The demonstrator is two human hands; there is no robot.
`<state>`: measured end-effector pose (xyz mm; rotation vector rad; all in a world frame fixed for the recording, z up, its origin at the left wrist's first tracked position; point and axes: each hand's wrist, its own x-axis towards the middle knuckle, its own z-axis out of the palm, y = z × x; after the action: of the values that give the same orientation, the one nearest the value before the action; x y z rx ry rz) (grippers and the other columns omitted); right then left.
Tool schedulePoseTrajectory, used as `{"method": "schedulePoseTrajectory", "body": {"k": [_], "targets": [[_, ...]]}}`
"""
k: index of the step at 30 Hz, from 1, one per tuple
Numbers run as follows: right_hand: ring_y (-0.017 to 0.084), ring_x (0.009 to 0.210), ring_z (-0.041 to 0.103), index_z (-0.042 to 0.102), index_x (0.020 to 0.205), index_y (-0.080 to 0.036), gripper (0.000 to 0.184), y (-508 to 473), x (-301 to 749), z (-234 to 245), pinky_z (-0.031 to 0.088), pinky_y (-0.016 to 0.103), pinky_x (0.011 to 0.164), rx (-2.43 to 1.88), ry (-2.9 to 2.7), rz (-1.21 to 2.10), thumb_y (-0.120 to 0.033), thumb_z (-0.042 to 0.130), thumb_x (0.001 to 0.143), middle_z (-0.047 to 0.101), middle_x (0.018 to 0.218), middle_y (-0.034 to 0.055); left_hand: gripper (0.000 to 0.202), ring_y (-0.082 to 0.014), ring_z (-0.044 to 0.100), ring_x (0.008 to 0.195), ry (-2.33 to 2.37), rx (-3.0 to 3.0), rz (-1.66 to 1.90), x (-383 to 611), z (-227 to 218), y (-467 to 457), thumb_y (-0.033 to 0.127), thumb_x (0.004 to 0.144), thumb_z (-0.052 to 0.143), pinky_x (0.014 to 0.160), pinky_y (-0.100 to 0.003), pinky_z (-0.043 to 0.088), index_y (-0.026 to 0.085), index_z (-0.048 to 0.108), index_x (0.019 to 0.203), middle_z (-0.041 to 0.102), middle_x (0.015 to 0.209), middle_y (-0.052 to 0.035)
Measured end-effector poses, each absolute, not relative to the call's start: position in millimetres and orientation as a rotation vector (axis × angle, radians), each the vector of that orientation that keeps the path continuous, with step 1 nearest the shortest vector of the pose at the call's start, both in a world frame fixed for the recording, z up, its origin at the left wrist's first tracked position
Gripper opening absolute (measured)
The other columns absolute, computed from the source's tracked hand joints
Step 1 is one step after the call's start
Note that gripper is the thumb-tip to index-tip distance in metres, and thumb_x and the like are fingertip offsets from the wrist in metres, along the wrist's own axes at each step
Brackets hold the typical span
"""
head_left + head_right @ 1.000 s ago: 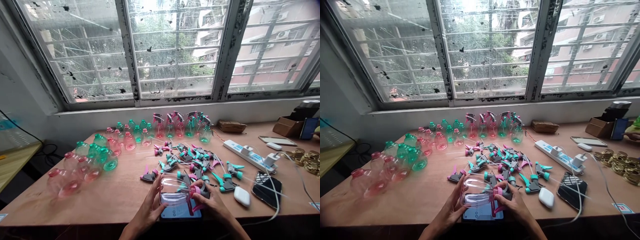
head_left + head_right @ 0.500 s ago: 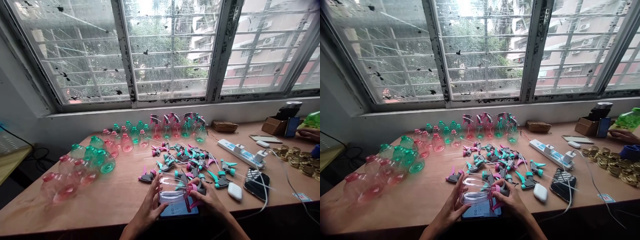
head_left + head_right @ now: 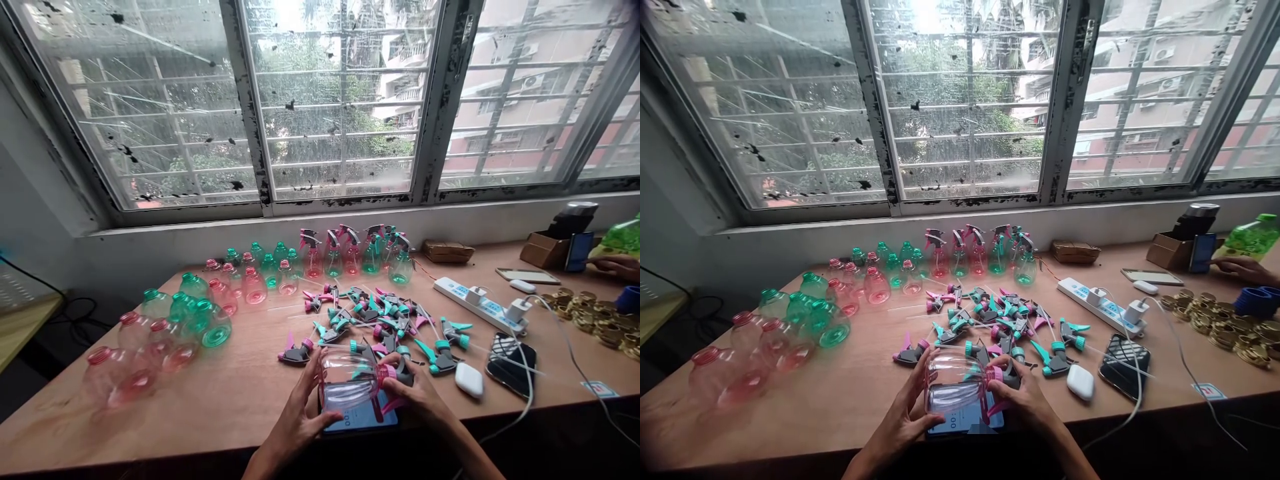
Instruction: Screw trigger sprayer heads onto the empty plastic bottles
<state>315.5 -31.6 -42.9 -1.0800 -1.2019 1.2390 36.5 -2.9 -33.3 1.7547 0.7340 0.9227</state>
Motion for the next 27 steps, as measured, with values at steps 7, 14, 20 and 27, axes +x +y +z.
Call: {"method": "schedulePoseTrajectory", "body": {"k": [7, 14, 20, 27], "targets": [[0.015, 0.060, 0.054, 0.066, 0.093, -0.018, 0.040, -32, 316, -44, 0.043, 0.025, 0.056, -1.096, -1.200, 1.200, -0.048, 0.082, 0.073, 0.061, 0.070, -0.0027, 0.100, -0.0331, 0.031, 0.149, 0.750, 1.706, 0.901, 37, -37, -2, 0.039, 0.082, 0.080, 0.123, -0.051, 0.025, 0.042, 0.013, 0.157, 0.031, 0.164, -0.0054], [0.015, 0.057, 0.052, 0.068, 0.089, -0.019, 0.043, -32, 312, -45, 0.045, 0.024, 0.051, -1.118, -1.152, 1.212, -0.053, 0.083, 0.067, 0.058, 0.064, -0.0039, 0.086, -0.0353, 0.034, 0.147, 0.719, 1.682, 0.920, 36, -45, 3, 0.046, 0.089, 0.069, 0.121, -0.051, 0.030, 0.040, 0.017, 0.157, 0.028, 0.165, -0.0071], [0.017, 0.059, 0.056, 0.068, 0.088, -0.020, 0.041, -33, 308, -41, 0.052, 0.027, 0.051, -1.107, -1.123, 1.239, -0.052, 0.084, 0.066, 0.061, 0.067, -0.0017, 0.112, -0.0361, 0.023, 0.151, 0.656, 1.645, 0.882, 38, -30, -3, 0.054, 0.074, 0.080, 0.123, -0.051, 0.021, 0.037, 0.008, 0.158, 0.024, 0.166, -0.0092], [0.018, 0.063, 0.059, 0.071, 0.088, -0.020, 0.038, -34, 314, -39, 0.055, 0.027, 0.052, -1.151, -1.183, 1.195, -0.051, 0.082, 0.070, 0.061, 0.071, -0.0007, 0.085, -0.0342, 0.017, 0.153, 0.709, 1.828, 0.891, 33, -38, -3, 0.036, 0.092, 0.067, 0.123, -0.053, 0.021, 0.042, 0.013, 0.157, 0.012, 0.169, -0.0019]]}}
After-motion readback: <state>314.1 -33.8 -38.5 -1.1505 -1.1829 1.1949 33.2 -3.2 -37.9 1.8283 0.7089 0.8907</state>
